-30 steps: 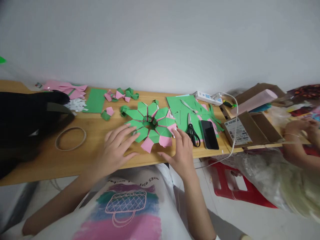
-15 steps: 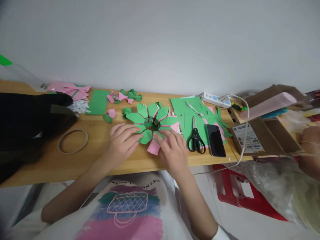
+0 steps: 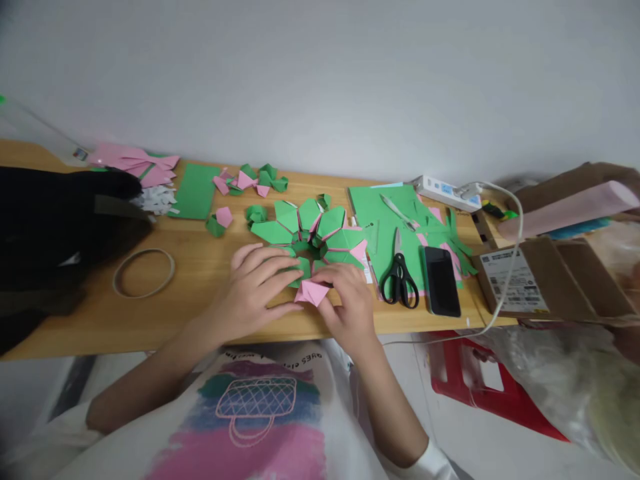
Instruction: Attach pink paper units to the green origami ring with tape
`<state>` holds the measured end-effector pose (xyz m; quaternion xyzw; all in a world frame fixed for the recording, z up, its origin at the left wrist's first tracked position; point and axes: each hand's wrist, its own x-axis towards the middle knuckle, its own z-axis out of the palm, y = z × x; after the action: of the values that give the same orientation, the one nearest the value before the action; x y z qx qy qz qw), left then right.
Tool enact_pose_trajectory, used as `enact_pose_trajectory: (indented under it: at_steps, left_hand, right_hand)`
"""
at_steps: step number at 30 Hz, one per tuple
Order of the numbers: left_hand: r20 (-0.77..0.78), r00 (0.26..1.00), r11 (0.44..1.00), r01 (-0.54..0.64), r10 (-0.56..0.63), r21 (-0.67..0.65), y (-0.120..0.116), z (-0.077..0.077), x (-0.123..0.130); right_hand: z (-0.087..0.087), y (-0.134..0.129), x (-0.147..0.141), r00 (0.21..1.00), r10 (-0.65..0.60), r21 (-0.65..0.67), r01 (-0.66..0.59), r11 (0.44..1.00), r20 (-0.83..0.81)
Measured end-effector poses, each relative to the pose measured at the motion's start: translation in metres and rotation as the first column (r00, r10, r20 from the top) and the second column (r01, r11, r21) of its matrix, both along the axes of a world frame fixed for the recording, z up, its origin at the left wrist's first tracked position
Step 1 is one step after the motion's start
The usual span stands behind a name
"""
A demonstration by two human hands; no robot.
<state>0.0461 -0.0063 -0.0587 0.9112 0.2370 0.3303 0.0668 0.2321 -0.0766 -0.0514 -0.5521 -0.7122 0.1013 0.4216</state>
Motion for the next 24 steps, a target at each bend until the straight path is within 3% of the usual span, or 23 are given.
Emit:
enact_pose_trajectory:
  at_steps: [8, 16, 24]
  left_hand:
    - [0.047, 0.999, 0.999, -0.013, 0.015, -0.036, -0.002, -0.003, 0.007]
    - [0.020, 0.998, 0.998, -0.064, 0.065, -0.030, -0.013, 0.002, 0.013]
    - [0.092, 0.994, 0.975, -0.040, 0.061, -0.219, -0.015, 0.005, 0.013]
  right_hand:
    - [0.001, -0.004, 0.002, 1.000, 0.001, -0.057, -0.001, 0.998, -0.002]
    - [0.001, -0.005, -0.007, 0.980, -0.069, -0.220, 0.026, 0.975, -0.187]
    - [-0.005, -0.003, -0.006, 0.922, -0.118, -0.218, 0.037, 0.975, -0.368]
